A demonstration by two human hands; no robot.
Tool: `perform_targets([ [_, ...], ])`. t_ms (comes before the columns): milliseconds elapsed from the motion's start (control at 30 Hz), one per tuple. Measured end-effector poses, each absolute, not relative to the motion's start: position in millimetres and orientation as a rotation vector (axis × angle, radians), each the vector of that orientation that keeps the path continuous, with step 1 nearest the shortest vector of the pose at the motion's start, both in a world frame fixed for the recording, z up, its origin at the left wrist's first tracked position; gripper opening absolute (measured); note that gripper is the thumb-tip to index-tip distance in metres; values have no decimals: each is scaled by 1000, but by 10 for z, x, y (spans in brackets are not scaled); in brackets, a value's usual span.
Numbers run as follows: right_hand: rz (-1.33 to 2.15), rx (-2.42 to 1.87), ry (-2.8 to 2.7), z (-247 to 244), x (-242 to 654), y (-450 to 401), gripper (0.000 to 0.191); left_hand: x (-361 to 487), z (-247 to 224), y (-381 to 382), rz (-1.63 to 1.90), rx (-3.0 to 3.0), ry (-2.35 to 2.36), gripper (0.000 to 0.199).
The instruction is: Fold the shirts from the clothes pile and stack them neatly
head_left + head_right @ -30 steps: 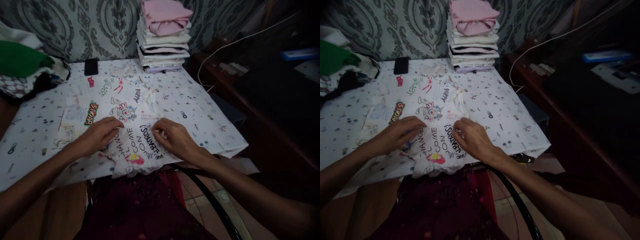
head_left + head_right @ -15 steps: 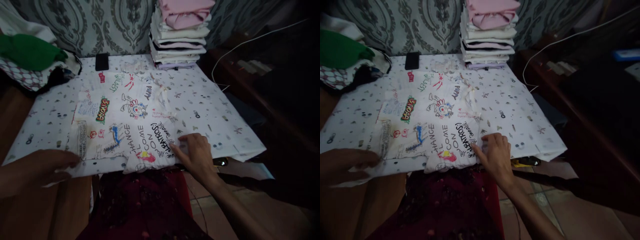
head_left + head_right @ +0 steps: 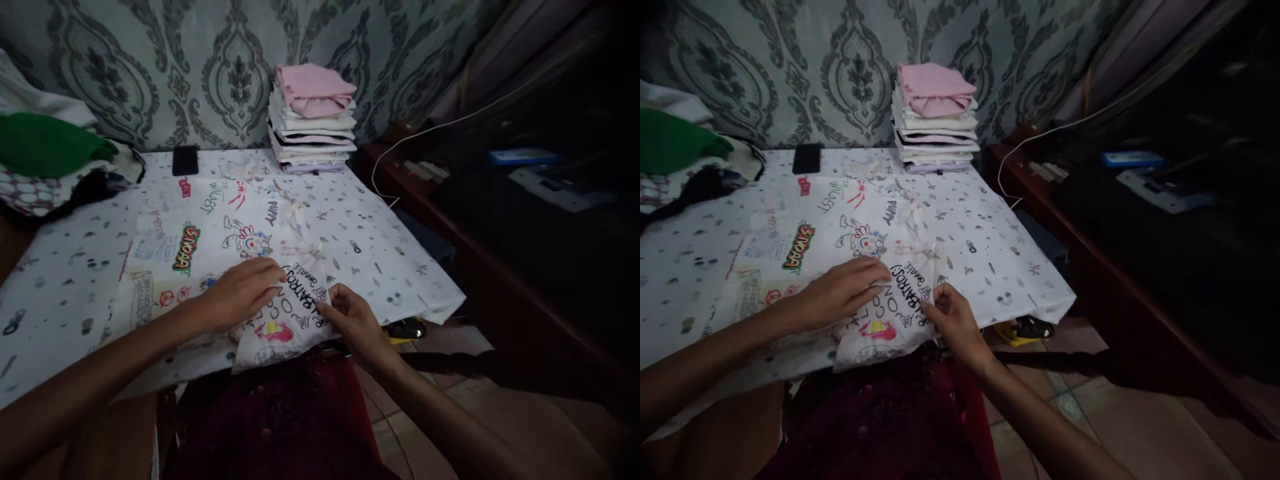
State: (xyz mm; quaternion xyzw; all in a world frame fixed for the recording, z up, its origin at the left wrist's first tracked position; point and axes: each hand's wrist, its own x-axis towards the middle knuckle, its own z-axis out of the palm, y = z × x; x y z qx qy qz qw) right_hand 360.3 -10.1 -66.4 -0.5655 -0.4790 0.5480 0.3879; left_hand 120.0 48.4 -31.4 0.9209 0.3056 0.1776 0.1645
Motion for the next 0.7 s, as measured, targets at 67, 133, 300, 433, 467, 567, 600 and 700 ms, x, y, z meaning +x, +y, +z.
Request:
perform_targets([
  [67,1492,-1404,-1074,-692,3622,-111,43,1399,-509,574,533,2684,803,25],
  [133,1536,-1389,-994,-711,3656,-128,48,1496,-685,603,493,2751,786,29],
  [300,1509,-1404,-984,-734,3728,-246,60,1513,-883,540,370,2822,834,41],
  [433,1283,-1434,-1133,-781,3703,-513,41,1456,-876,495,363,2792,853,45],
  [467,1218,-1454,-1185,-809,3683,-601,38,1441,-875,477,359,2785,858,46],
  [567,1064,-1510,-1286,-963,3600,-849,36,1406,-878,365,327,2779,879,47],
  [600,1042,-1521,-1291,-1033,3571,-912,36,1400,-876,306,314,2782,888,48],
  [700,1047,-1544,-1274,-1242,3541,-1014,28,1398,-838,86,289,2799,914,48],
])
